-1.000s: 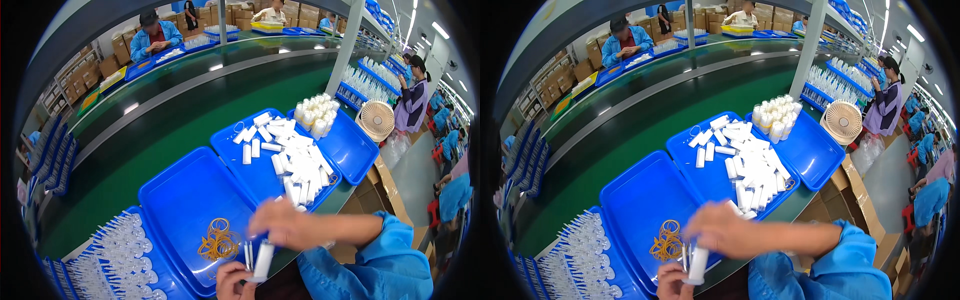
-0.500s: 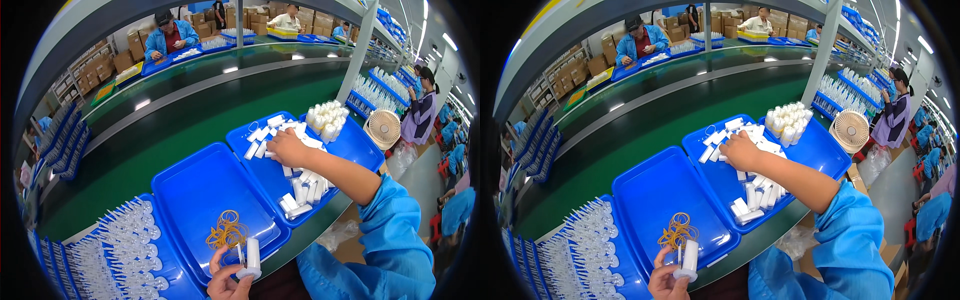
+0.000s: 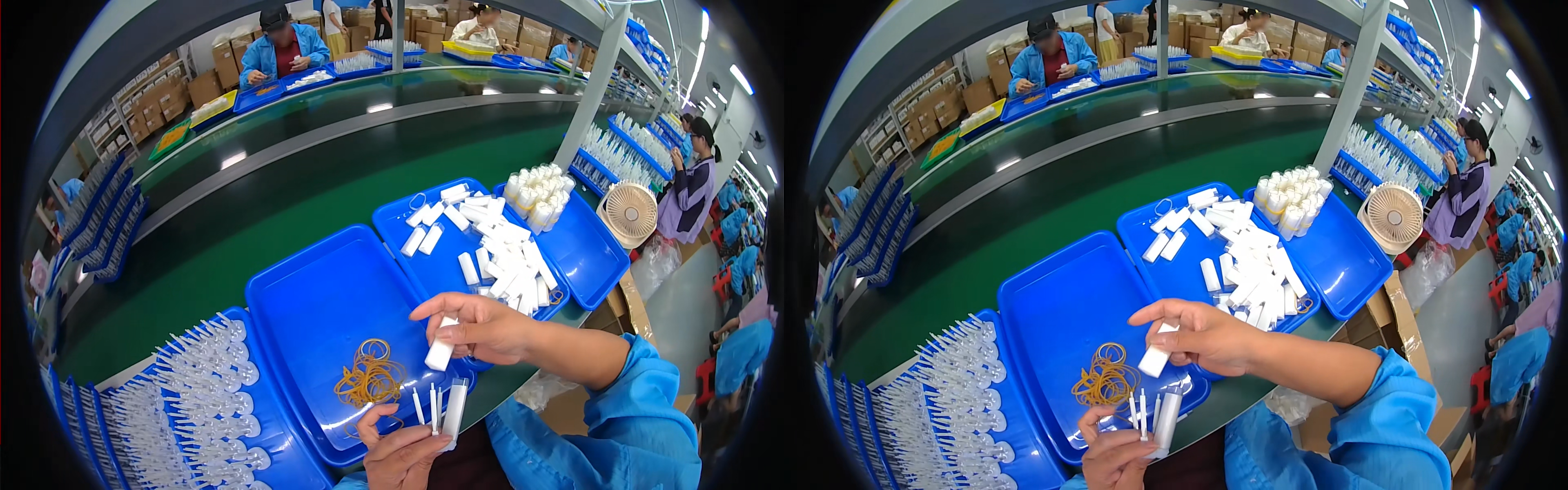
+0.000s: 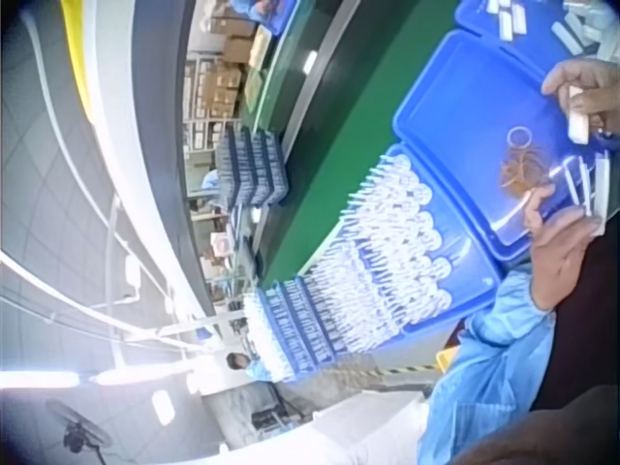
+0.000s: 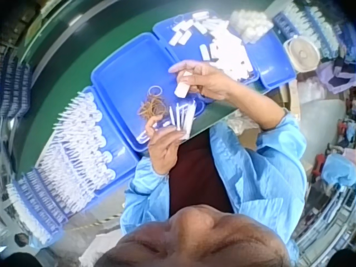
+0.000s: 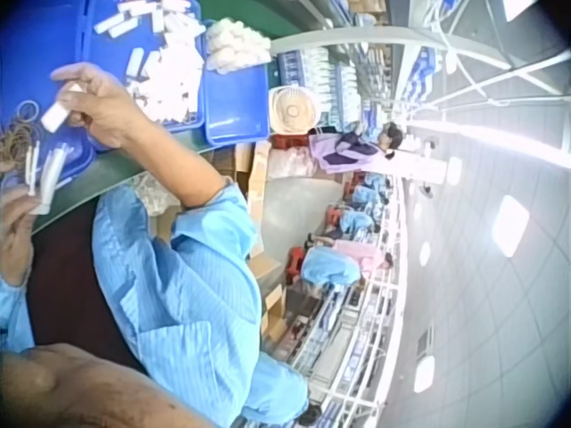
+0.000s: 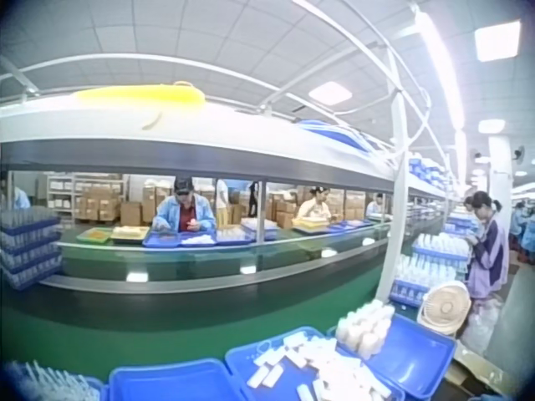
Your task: Manually assemble and bundle plastic sprayer pump components with rubber bands on a factory line.
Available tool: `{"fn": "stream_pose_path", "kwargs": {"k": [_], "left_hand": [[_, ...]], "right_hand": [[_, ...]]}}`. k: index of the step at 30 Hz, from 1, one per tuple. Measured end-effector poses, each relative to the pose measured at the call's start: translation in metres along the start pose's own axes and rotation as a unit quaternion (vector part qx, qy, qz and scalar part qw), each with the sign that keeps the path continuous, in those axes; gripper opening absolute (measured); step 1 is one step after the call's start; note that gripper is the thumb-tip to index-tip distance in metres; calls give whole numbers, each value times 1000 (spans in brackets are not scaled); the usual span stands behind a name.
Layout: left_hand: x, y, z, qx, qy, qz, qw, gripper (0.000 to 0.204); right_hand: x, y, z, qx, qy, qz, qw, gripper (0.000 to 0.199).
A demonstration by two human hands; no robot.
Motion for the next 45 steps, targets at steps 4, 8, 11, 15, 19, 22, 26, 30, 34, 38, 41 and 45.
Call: {"fn": "stream_pose_path", "kwargs": {"k": [4, 8, 11, 15, 19, 22, 26, 30, 34, 38, 41, 45], "left_hand": [[-1, -7, -5, 53, -40, -14, 998, 13], [1, -3, 0, 53, -41, 1, 998, 13], [0, -4, 0, 48, -37, -3, 998, 12], [3, -4, 3, 54, -38, 20, 998, 10], [8, 0, 0, 90, -36, 43, 994, 9], [9, 1, 5, 84, -32, 35, 995, 11], [4, 5, 12, 16, -11, -18, 1000, 23], [0, 0, 18, 1, -38, 7, 999, 19], [-6, 3, 22, -65, 38, -37, 996, 20], [-7, 9, 20, -122, 118, -48, 984, 19], [-14, 14, 23, -158, 135, -56, 976, 19], [-18, 17, 22, -179, 144, -74, 970, 18]], "right_hand": [[11, 2, -5, 33, -11, 36, 999, 32], [16, 6, -5, 14, 75, 55, 996, 22], [18, 11, 9, -113, 330, 55, 936, 16], [26, 22, 24, -197, 463, 84, 860, 17], [30, 28, 17, -163, 464, 140, 859, 19], [41, 37, 0, -195, 472, 170, 843, 21], [47, 43, -11, -211, 471, 180, 838, 21], [38, 20, 2, -221, 516, 183, 807, 22], [-32, -58, 62, -400, 709, -97, 572, 22], [-80, -98, 70, -342, 852, -56, 392, 19], [-75, -100, 65, -333, 875, -21, 352, 15], [-75, -81, 63, -367, 793, -93, 478, 18]]}}
Point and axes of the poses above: each hand's wrist, its own y-axis away from the middle knuckle, its own x-axis out of the palm, z = x × y, the point moved 6 cm from there along -y, towards the middle knuckle, and after that the axes turned 8 degrees about -z, right-handed, at the moved point
